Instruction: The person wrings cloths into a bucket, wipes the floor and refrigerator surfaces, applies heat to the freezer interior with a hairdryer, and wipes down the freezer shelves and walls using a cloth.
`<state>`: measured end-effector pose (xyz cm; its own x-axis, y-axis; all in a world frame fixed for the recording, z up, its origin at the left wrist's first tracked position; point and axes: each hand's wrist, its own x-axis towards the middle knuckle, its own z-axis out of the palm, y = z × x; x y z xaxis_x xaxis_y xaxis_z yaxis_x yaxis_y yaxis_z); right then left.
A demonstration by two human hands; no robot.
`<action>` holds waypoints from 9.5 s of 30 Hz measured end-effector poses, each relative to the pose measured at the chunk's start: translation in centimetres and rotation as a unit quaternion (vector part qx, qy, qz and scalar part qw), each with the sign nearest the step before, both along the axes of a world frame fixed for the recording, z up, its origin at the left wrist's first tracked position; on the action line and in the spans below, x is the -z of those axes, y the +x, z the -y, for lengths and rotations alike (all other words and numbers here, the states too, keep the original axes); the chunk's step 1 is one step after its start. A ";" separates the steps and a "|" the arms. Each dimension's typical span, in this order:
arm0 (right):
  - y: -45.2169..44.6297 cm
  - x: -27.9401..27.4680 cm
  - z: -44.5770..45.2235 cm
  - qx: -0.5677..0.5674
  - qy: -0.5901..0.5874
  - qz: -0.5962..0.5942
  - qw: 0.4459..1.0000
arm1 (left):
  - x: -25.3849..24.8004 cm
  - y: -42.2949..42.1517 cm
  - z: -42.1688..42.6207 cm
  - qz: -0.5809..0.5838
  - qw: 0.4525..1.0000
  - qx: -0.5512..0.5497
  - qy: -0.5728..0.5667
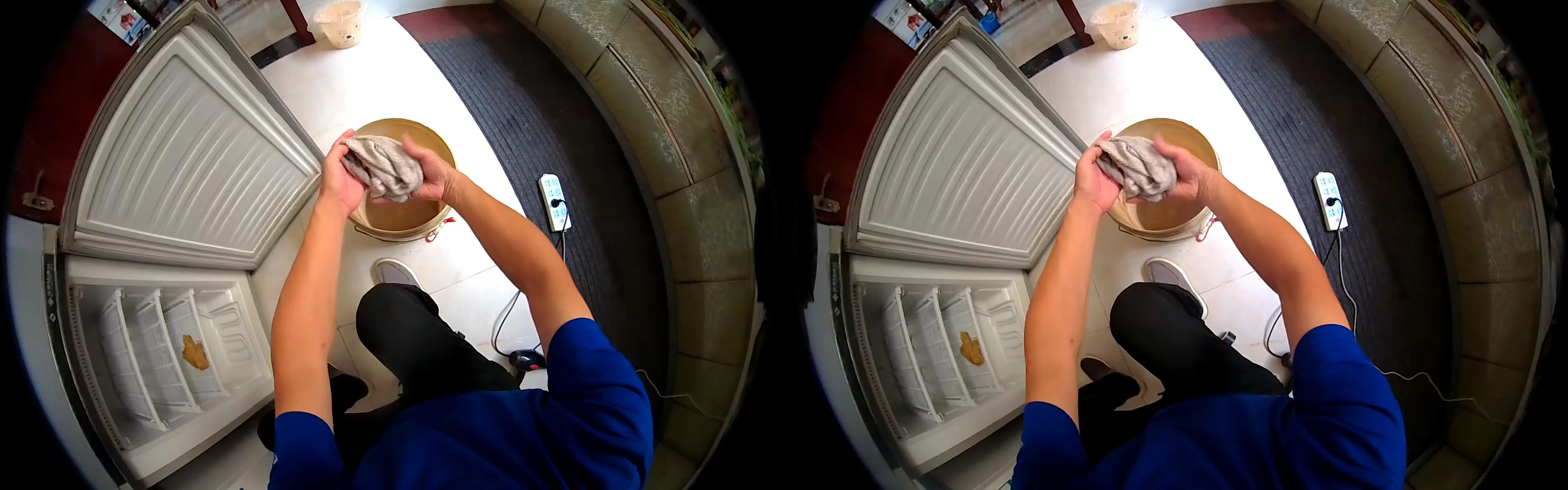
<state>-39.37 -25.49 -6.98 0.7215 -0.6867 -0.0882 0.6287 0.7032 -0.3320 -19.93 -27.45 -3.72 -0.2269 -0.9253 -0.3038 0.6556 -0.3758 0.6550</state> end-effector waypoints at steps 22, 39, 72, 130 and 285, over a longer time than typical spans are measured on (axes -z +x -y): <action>2.4 -4.3 5.3 -0.102 -0.218 -0.426 0.872 | -0.2 -2.4 7.8 0.295 0.948 -0.009 -0.121; 4.1 2.2 4.8 0.014 -0.430 -0.815 0.389 | 6.1 -7.0 6.7 0.531 0.802 -0.253 0.109; 1.9 -2.7 3.9 -0.068 -0.002 -0.384 0.921 | 2.7 -4.5 9.4 0.448 0.834 0.003 -0.322; 10.0 1.4 0.4 0.152 -0.557 -0.772 0.268 | 6.5 6.6 -6.9 0.520 0.801 -0.052 -0.291; 68.0 30.4 -15.6 -0.065 -0.865 -0.377 0.324 | 0.1 39.1 -34.9 0.591 0.748 0.298 -0.034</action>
<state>28.67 -9.91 -37.35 0.9757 -0.1469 0.1629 -0.0878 -0.9421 -0.3238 19.21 7.50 -3.83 -0.2146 -0.7892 -0.5754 -0.6690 -0.3104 0.6754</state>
